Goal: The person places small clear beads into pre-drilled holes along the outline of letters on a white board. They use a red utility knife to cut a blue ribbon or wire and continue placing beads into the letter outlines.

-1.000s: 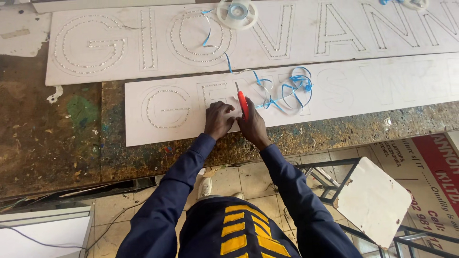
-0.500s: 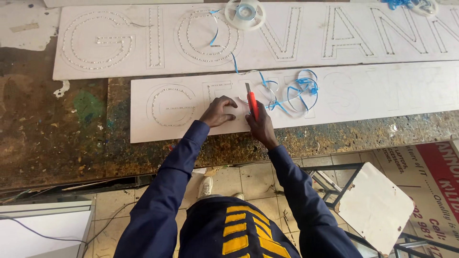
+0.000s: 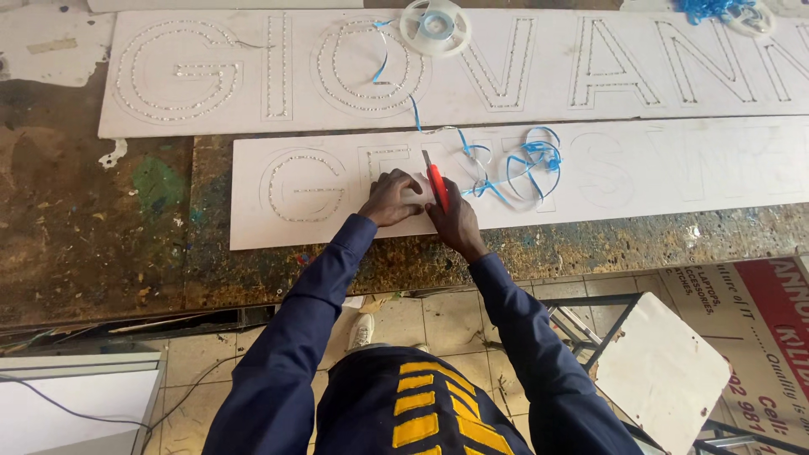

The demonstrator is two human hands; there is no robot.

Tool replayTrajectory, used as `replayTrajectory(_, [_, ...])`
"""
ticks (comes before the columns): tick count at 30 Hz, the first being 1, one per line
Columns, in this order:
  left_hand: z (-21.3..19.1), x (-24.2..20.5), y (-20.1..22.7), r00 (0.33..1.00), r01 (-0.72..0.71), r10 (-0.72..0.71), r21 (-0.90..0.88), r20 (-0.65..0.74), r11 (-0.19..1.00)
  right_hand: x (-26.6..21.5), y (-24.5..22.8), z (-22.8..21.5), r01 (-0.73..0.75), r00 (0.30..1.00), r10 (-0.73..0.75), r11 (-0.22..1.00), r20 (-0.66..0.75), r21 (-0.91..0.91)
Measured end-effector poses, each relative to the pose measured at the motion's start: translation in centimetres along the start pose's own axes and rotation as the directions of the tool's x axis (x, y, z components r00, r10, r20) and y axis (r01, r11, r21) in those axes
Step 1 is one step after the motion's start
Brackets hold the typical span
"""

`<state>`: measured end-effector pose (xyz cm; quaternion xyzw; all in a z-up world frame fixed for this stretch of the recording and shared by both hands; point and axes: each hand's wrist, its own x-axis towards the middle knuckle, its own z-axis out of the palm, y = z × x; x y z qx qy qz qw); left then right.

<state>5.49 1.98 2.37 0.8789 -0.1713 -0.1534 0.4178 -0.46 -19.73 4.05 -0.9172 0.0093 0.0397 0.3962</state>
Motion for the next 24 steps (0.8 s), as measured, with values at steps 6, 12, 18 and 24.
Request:
replayTrajectory(6, [1.0,-0.2,1.2,0.998,0.042,-0.031,0.176,-0.062,0.984,-0.7,-1.0,-0.9,-0.001,1.0,0.001,0.999,0.004,0.034])
replayTrajectory(12, [1.7,0.4,-1.8,0.994,-0.064,0.062,-0.021,-0.09,0.998,-0.3,-0.1,-0.7,-0.002,1.0,0.001,0.998,0.015,0.065])
replayTrajectory(18, [2.1,-0.3,-0.6,0.988,-0.046,0.068,0.157,-0.137,0.986,-1.3,-1.1,-2.0,0.066,0.998,-0.065,0.988,-0.008,0.142])
replayTrajectory(24, [2.0,-2.4,0.5,0.962,-0.141,0.185,0.211,-0.203,0.967,-1.9,-0.3,-2.2,0.103,0.995,-0.099,0.948,-0.028,0.301])
